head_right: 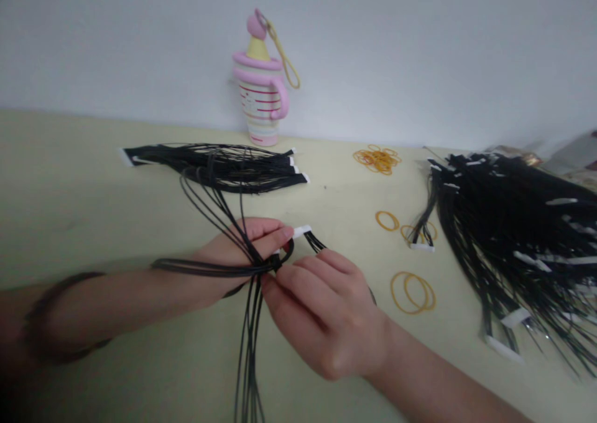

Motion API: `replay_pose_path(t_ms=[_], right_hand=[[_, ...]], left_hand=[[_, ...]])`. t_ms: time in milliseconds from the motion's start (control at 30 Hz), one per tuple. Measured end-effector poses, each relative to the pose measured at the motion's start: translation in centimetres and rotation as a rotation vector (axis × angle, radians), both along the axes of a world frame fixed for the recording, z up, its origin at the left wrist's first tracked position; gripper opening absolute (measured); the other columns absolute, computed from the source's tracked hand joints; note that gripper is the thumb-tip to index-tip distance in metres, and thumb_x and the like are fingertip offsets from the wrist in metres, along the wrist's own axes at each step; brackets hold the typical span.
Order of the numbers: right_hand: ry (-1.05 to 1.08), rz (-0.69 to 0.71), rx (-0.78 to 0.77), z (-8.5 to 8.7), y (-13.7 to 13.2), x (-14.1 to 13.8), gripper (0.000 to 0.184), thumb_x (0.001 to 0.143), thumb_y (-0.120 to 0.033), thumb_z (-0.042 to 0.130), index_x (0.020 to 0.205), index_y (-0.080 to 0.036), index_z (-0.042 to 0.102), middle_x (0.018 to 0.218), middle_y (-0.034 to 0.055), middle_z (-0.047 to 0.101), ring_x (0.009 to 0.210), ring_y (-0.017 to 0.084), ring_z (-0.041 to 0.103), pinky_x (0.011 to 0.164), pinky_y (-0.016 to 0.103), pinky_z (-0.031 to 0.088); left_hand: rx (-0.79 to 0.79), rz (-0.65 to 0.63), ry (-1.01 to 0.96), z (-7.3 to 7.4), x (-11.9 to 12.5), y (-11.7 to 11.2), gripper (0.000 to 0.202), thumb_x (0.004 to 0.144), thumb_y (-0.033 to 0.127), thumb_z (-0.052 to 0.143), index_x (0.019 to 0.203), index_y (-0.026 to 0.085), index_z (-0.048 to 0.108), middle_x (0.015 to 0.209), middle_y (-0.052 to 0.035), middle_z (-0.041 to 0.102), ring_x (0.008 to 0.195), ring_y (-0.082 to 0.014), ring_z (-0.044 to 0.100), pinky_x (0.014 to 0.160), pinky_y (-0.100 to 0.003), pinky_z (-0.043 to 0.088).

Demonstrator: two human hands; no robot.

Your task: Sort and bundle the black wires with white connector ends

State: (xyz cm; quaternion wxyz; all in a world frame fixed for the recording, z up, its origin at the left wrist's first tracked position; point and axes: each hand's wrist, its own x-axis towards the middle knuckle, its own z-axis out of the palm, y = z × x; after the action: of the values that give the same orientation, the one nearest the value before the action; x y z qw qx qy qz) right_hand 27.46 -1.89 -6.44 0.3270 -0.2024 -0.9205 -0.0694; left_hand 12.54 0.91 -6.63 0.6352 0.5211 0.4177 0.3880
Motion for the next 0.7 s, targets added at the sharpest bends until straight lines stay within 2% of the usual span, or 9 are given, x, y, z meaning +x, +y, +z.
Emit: replay_pose_path(t_ms=[200, 300, 367, 500, 600, 700], right_hand=[[-0.004, 0.018, 0.073, 0.1, 0.3, 0.4, 0.007, 0.073, -0.003, 0.060, 0.076, -0.009, 0.063, 0.076, 0.0063, 0.066, 0.066, 0.015, 0.061, 0.052, 0.028, 0.047], [0.010, 0.020, 0.056, -0.3, 0.5, 0.6, 0.011, 0.073, -0.004, 0.060, 0.081, -0.010, 0.062, 0.078, 0.0067, 0.065, 0.070, 0.016, 0.060, 0.056, 0.028, 0.048], [0.065, 0.028, -0.018, -0.7, 0.6, 0.8, 0.013, 0.073, -0.006, 0.061, 0.085, -0.011, 0.061, 0.084, 0.0086, 0.063, 0.077, 0.017, 0.060, 0.061, 0.028, 0.049], [0.212, -0.002, -0.279, -1.2, 1.0, 1.1, 0.017, 0.075, -0.005, 0.056, 0.091, -0.012, 0.056, 0.093, 0.0087, 0.061, 0.087, 0.013, 0.058, 0.076, 0.023, 0.049], [0.272, -0.041, -0.437, -1.3, 1.2, 1.1, 0.018, 0.076, -0.005, 0.054, 0.092, -0.015, 0.056, 0.092, 0.0054, 0.061, 0.087, 0.011, 0.058, 0.078, 0.021, 0.047], [0.356, -0.073, -0.581, -1.1, 1.1, 0.9, 0.013, 0.078, -0.009, 0.055, 0.088, -0.017, 0.058, 0.090, 0.0040, 0.062, 0.086, 0.013, 0.059, 0.078, 0.024, 0.048]], left_hand=[[-0.033, -0.013, -0.058, -0.4, -0.2, 0.5, 0.018, 0.070, 0.024, 0.055, 0.056, 0.014, 0.048, 0.053, 0.0037, 0.042, 0.049, -0.0060, 0.032, 0.042, -0.018, 0.027], [-0.070, -0.045, -0.088, -0.7, -0.2, 0.8, 0.016, 0.067, 0.023, 0.056, 0.058, 0.013, 0.049, 0.057, 0.0023, 0.046, 0.051, -0.0064, 0.036, 0.045, -0.019, 0.031], [-0.117, -0.067, -0.049, -0.7, -0.2, 0.8, 0.019, 0.067, 0.028, 0.057, 0.058, 0.013, 0.049, 0.054, 0.0026, 0.045, 0.048, -0.0062, 0.035, 0.042, -0.019, 0.028], [-0.193, -0.058, 0.029, -0.5, -0.3, 0.7, 0.023, 0.071, 0.030, 0.054, 0.056, 0.015, 0.047, 0.047, 0.0055, 0.037, 0.040, -0.0047, 0.032, 0.037, -0.018, 0.021], [-0.209, -0.055, 0.048, -0.3, -0.4, 0.7, 0.023, 0.074, 0.026, 0.052, 0.055, 0.015, 0.047, 0.047, 0.0055, 0.037, 0.039, -0.0039, 0.032, 0.036, -0.017, 0.021], [-0.212, -0.028, 0.030, -0.3, -0.6, 0.8, 0.021, 0.075, 0.027, 0.052, 0.058, 0.014, 0.050, 0.047, 0.0055, 0.038, 0.039, -0.0033, 0.032, 0.035, -0.016, 0.021]])
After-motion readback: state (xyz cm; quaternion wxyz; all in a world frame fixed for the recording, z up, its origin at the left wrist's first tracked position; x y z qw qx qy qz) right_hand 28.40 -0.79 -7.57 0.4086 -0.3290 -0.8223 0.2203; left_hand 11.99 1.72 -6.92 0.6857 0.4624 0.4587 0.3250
